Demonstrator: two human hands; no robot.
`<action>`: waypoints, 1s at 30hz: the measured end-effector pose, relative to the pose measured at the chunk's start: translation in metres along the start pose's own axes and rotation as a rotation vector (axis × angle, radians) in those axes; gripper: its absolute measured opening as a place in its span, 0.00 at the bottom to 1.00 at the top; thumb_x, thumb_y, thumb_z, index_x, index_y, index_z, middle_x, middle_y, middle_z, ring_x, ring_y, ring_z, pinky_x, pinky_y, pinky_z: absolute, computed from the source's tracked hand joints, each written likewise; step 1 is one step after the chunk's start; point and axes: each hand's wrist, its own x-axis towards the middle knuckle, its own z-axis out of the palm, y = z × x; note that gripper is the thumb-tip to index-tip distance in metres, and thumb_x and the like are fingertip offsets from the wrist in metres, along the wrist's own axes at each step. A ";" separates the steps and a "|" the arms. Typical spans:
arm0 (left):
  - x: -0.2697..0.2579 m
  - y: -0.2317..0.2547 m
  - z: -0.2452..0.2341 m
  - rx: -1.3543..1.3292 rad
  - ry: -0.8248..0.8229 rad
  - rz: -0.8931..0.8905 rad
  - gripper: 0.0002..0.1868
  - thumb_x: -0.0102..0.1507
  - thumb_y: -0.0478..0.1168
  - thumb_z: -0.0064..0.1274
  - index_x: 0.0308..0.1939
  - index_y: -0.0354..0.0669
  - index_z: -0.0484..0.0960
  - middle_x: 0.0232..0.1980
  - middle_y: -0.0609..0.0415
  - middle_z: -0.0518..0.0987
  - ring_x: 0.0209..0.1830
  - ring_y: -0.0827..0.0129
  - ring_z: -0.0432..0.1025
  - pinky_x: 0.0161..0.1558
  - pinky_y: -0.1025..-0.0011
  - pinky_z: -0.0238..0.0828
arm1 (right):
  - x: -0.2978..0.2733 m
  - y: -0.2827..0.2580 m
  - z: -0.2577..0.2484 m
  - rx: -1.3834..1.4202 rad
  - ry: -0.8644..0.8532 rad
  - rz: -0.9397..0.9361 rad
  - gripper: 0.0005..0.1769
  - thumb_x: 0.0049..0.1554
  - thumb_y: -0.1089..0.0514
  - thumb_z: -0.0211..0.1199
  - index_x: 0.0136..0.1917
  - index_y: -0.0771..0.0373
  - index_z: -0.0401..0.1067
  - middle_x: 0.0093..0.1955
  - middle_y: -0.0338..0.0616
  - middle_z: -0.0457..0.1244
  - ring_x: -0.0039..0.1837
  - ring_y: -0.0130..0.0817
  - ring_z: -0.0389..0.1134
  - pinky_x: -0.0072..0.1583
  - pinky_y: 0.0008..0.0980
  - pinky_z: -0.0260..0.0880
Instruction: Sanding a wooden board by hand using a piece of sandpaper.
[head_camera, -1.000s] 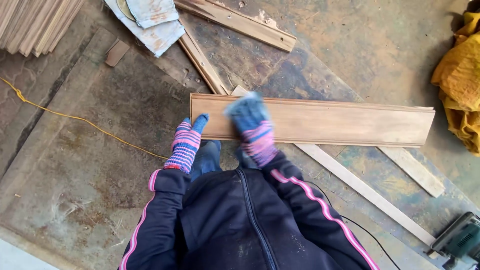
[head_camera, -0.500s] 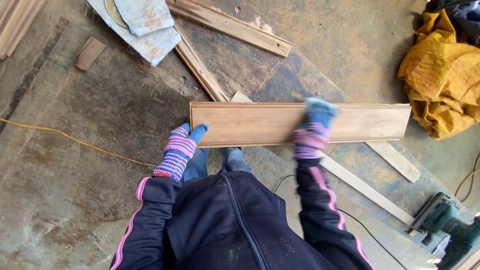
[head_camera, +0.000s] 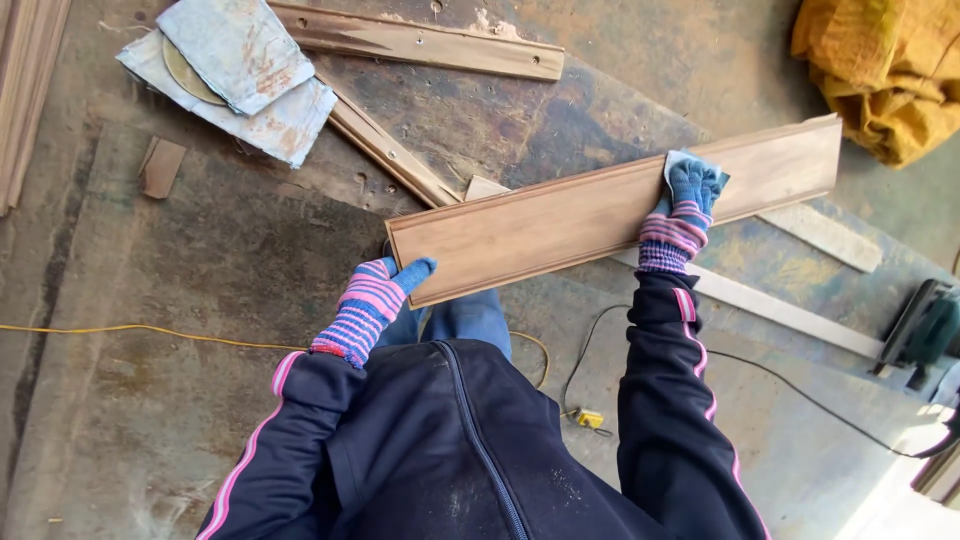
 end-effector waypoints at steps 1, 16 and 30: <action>0.006 -0.009 0.004 0.011 -0.008 0.001 0.37 0.57 0.67 0.64 0.49 0.34 0.86 0.48 0.38 0.85 0.48 0.48 0.78 0.52 0.57 0.73 | -0.001 -0.015 0.002 -0.002 0.001 0.013 0.39 0.46 0.62 0.55 0.73 0.62 0.64 0.76 0.52 0.58 0.79 0.53 0.55 0.80 0.51 0.47; 0.005 -0.005 -0.003 0.045 -0.069 -0.007 0.40 0.54 0.74 0.57 0.38 0.35 0.86 0.38 0.35 0.84 0.39 0.42 0.77 0.46 0.53 0.73 | -0.097 0.034 0.018 0.139 0.044 0.406 0.39 0.49 0.75 0.48 0.75 0.63 0.63 0.78 0.49 0.56 0.81 0.44 0.54 0.80 0.47 0.48; 0.005 -0.013 0.002 -0.105 -0.016 0.122 0.38 0.51 0.72 0.58 0.39 0.39 0.85 0.38 0.41 0.85 0.38 0.47 0.79 0.44 0.55 0.72 | -0.093 0.037 0.014 0.234 0.304 0.444 0.25 0.60 0.68 0.54 0.70 0.59 0.72 0.71 0.51 0.66 0.76 0.50 0.66 0.81 0.48 0.57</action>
